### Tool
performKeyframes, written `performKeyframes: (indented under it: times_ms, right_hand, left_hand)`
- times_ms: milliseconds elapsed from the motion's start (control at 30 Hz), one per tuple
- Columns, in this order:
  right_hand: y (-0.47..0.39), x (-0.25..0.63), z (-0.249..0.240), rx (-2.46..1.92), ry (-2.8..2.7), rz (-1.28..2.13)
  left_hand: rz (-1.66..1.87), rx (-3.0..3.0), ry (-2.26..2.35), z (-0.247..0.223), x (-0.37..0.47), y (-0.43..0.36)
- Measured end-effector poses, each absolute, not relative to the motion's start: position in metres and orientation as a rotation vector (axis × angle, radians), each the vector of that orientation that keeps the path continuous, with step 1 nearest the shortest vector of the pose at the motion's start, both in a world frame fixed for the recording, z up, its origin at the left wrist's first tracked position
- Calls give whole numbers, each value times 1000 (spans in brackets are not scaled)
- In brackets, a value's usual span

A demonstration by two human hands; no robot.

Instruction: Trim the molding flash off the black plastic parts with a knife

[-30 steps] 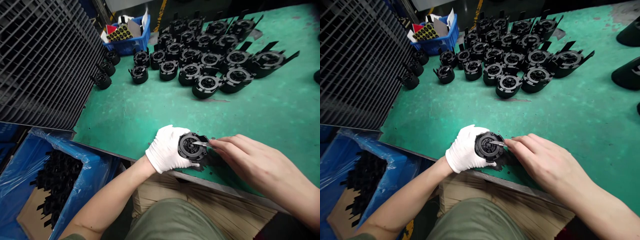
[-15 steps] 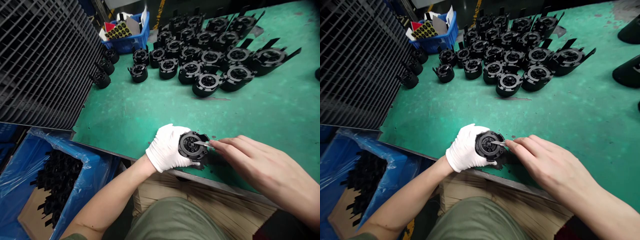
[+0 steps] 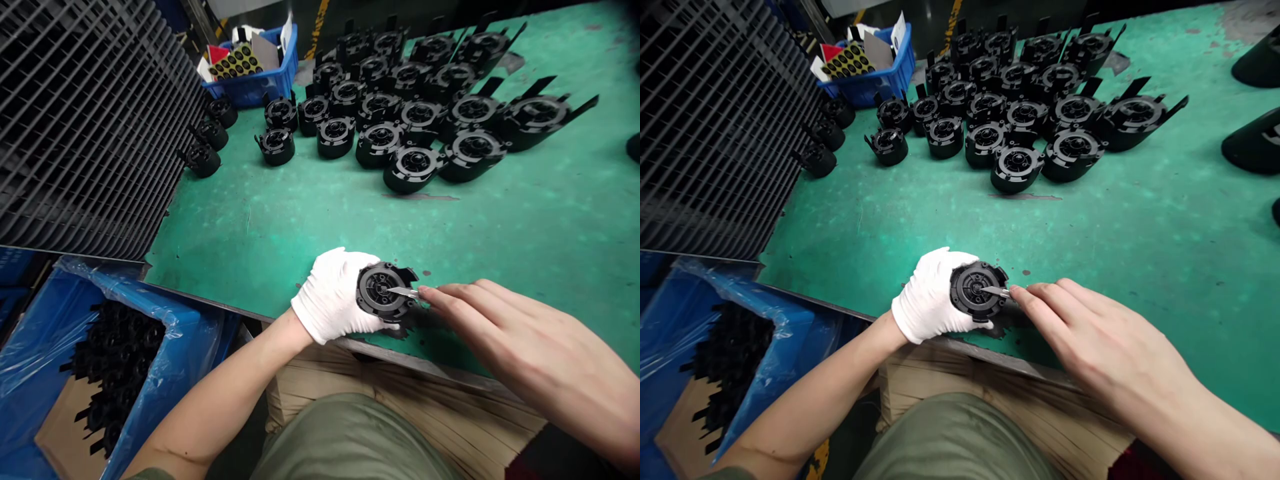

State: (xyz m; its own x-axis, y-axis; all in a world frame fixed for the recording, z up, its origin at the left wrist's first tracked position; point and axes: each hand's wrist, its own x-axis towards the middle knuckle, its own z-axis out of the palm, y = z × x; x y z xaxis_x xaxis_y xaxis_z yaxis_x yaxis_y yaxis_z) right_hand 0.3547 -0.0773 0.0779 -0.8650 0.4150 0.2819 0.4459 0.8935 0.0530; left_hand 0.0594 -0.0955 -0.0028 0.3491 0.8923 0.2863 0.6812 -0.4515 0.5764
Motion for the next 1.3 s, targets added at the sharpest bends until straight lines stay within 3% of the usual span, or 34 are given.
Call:
performKeyframes:
  times_ms: [167,500,767,967,1133,1300]
  right_hand:
    - [-84,357,78,-686,-2802,-190]
    - [-91,377,52,-1091,-2558,205]
    - [-98,374,50,-941,-2565,169]
    - [-133,355,59,-1034,-2531,430]
    - [-152,338,53,-1160,-2506,278]
    - [-150,342,56,-1129,-2574,176]
  left_hand:
    - [857,2245,1361,0,59,-92]
    - [896,2177,1701,-2,58,-109]
    - [966,2340,1366,-2,43,-99]
    - [886,2383,1318,-3,57,-100]
    - [939,2237,1598,-7,67,-114]
    - [985,2436,1523,-12,66,-114]
